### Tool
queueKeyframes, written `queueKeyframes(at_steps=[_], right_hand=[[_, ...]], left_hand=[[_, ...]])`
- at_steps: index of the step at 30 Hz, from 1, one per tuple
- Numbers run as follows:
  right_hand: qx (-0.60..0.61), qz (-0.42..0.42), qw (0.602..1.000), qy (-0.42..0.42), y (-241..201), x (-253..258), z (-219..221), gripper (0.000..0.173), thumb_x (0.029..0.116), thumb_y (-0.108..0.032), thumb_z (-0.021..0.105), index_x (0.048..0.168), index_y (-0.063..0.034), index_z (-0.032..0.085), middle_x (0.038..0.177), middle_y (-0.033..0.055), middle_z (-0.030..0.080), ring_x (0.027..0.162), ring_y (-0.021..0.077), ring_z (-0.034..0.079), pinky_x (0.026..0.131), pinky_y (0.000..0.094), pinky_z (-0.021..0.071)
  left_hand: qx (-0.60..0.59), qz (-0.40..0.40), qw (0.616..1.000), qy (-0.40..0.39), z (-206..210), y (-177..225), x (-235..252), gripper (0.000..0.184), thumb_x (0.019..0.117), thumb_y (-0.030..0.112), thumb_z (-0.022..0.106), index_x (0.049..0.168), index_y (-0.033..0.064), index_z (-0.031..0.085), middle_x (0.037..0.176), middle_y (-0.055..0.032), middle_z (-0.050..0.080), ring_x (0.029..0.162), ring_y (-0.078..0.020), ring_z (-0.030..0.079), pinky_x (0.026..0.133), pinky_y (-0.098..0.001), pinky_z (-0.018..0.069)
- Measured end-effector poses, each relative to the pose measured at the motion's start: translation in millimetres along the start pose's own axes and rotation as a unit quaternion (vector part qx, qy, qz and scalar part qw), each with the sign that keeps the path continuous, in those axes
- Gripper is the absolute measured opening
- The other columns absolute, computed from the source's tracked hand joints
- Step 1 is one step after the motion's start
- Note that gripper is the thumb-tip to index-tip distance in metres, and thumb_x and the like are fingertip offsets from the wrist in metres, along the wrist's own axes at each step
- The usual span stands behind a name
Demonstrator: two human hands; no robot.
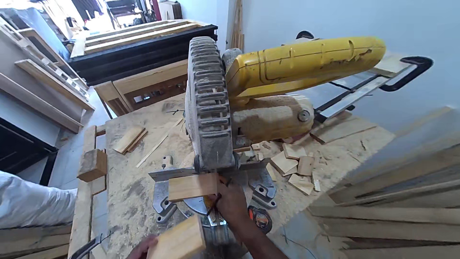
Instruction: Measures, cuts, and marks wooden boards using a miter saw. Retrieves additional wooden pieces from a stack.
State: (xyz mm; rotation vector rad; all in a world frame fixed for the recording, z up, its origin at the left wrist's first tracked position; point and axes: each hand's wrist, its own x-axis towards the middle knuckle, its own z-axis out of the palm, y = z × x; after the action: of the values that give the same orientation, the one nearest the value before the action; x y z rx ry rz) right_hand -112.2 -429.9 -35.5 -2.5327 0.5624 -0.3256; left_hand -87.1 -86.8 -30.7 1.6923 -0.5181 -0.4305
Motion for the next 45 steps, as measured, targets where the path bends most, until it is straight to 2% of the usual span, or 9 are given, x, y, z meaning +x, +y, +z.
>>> queueKeyframes(at_steps=[3,7,10,13,19,25,35,41,45], right_hand=[[0.055,0.056,0.997,0.008,3,0,1,0.057,0.0845,-0.058,0.074,0.112,-0.0082,0.076,0.118,0.0182,0.071,0.118,0.0374,0.064,0.106,0.0551,0.0477],[0.158,0.045,0.986,0.037,21,-23,0,0.032,0.0976,-0.032,0.064,0.117,-0.0091,0.074,0.115,0.011,0.073,0.115,0.0296,0.065,0.105,0.0489,0.0498],[0.103,0.041,0.994,0.007,5,-24,-2,0.049,0.0951,-0.046,0.064,0.132,-0.0149,0.069,0.12,0.0108,0.072,0.118,0.0322,0.063,0.108,0.0532,0.0448],[0.029,0.048,0.998,0.009,-5,-11,3,0.059,0.0923,-0.062,0.062,0.135,-0.0215,0.069,0.118,0.0132,0.073,0.117,0.0353,0.064,0.109,0.0558,0.043],[-0.002,0.029,0.999,0.029,-1,-5,12,0.05,0.0944,-0.061,0.059,0.13,-0.0295,0.073,0.109,0.0112,0.075,0.109,0.0332,0.067,0.104,0.0557,0.0444],[-0.016,0.022,1.0,0.009,-3,-4,10,0.049,0.0938,-0.061,0.059,0.133,-0.0333,0.071,0.113,0.0112,0.075,0.112,0.0337,0.066,0.104,0.056,0.0427],[-0.028,0.019,0.998,-0.044,-3,-2,5,0.049,0.0952,-0.055,0.06,0.14,-0.0358,0.064,0.119,0.0149,0.071,0.117,0.0353,0.063,0.106,0.0572,0.0401],[0.063,0.06,0.995,0.05,1,-21,14,0.045,0.0902,-0.042,0.072,0.127,-0.0172,0.073,0.124,0.0091,0.072,0.121,0.0322,0.062,0.11,0.0515,0.044],[0.222,0.103,0.969,0.013,7,-26,-3,0.041,0.0931,-0.034,0.068,0.128,-0.0119,0.07,0.126,0.0055,0.07,0.12,0.0208,0.062,0.108,0.0408,0.0479]], left_hand=[[0.082,0.029,0.996,0.018,14,11,52,0.079,0.0674,0.03,0.094,0.133,0.0003,0.062,0.144,-0.0167,0.058,0.126,-0.0268,0.062,0.101,-0.0461,0.0567],[0.285,0.025,0.958,-0.005,33,9,136,0.074,0.0808,0.036,0.085,0.141,0.004,0.058,0.155,-0.017,0.048,0.14,-0.0279,0.051,0.114,-0.0444,0.0453],[0.329,-0.009,0.941,0.073,49,-1,156,0.083,0.077,0.037,0.088,0.144,0.0003,0.054,0.15,-0.0195,0.052,0.139,-0.0323,0.051,0.116,-0.0476,0.0422],[0.333,-0.075,0.931,0.133,57,2,149,0.081,0.0747,0.042,0.089,0.138,0.0004,0.059,0.13,-0.0192,0.064,0.12,-0.032,0.062,0.106,-0.0483,0.0499],[0.168,-0.16,0.963,0.14,56,12,156,0.038,0.0961,0.029,0.068,0.124,0.0036,0.068,0.11,-0.0101,0.072,0.1,-0.0186,0.07,0.093,-0.0414,0.0568],[0.124,-0.195,0.958,0.172,64,21,163,0.023,0.0983,0.013,0.062,0.117,0.0029,0.07,0.105,-0.0098,0.073,0.096,-0.0173,0.071,0.088,-0.0389,0.0584],[0.142,-0.189,0.96,0.147,63,17,166,0.036,0.0868,0.021,0.078,0.119,0.0061,0.07,0.107,-0.0084,0.073,0.1,-0.0178,0.071,0.092,-0.0415,0.058],[0.169,-0.193,0.953,0.164,63,16,167,0.04,0.0863,0.023,0.079,0.121,0.0054,0.07,0.11,-0.01,0.073,0.103,-0.0196,0.07,0.095,-0.0433,0.0567],[0.168,-0.2,0.95,0.174,64,16,166,0.038,0.085,0.023,0.08,0.119,0.0069,0.072,0.108,-0.0082,0.074,0.1,-0.0185,0.071,0.093,-0.0432,0.0576]])
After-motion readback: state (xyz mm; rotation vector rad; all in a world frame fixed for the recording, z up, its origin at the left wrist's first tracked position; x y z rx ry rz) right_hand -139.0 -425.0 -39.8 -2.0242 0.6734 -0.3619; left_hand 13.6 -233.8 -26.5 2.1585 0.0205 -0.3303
